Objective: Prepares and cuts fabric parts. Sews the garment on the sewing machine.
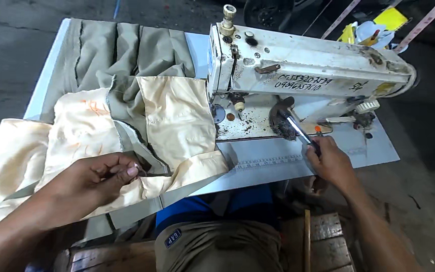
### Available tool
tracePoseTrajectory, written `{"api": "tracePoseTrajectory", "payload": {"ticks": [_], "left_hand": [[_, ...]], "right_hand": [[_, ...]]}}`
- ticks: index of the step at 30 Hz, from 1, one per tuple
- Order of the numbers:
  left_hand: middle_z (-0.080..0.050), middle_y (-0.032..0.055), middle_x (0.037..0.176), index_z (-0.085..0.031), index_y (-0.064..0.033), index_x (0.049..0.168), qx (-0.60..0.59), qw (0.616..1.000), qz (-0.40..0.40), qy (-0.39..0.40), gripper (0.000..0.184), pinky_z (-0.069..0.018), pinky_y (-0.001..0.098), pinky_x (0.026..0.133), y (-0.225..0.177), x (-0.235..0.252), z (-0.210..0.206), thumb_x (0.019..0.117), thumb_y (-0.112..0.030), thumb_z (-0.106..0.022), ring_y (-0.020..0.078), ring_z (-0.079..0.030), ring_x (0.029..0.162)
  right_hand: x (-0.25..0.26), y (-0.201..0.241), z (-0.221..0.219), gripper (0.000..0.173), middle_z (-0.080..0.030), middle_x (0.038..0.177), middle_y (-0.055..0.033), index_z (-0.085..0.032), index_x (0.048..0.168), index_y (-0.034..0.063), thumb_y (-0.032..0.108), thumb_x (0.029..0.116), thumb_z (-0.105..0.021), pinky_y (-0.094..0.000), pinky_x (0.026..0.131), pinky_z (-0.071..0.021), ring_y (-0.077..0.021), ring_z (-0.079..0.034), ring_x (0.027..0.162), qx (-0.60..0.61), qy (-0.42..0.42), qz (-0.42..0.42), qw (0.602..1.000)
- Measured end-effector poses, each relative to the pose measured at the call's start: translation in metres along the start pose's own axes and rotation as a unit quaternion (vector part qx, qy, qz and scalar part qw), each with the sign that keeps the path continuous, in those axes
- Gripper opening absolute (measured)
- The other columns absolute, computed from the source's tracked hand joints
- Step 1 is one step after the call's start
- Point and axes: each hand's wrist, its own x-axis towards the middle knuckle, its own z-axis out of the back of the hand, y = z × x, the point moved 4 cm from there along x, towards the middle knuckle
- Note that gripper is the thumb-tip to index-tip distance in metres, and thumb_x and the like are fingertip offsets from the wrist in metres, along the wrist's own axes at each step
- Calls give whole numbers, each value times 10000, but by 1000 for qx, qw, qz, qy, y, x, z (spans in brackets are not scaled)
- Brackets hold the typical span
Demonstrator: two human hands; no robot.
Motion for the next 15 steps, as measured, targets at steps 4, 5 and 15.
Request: {"api": "tracePoseTrajectory", "payload": {"ticks": [4,5,15], "left_hand": [[-662,-138,757,-709,-239,964,61,995,-69,-34,174,-504,165,557,14,-2,-1,974,-376,-601,-41,-593,623],[-661,-140,766,-706,-235,964,65,995,-70,-33,169,-508,164,567,14,-2,-2,971,-366,-599,-45,-594,633],[-683,-57,760,-733,-144,961,59,998,-24,12,142,-512,222,529,-19,-5,2,1016,-153,-602,22,-587,576]], "right_hand": [[-14,47,2,348,-623,1110,-253,-607,1225,-65,217,1038,-527,-475,732,-562,-322,-652,838,87,-30,24,995],[-18,64,0,347,-635,1085,-255,-621,1220,-75,203,1031,-534,-453,723,-574,-310,-661,829,103,-49,40,993],[48,84,-7,390,-637,1145,-362,-670,1187,-78,264,1053,-539,-722,945,-455,-551,-611,1101,15,-6,80,997]]}}
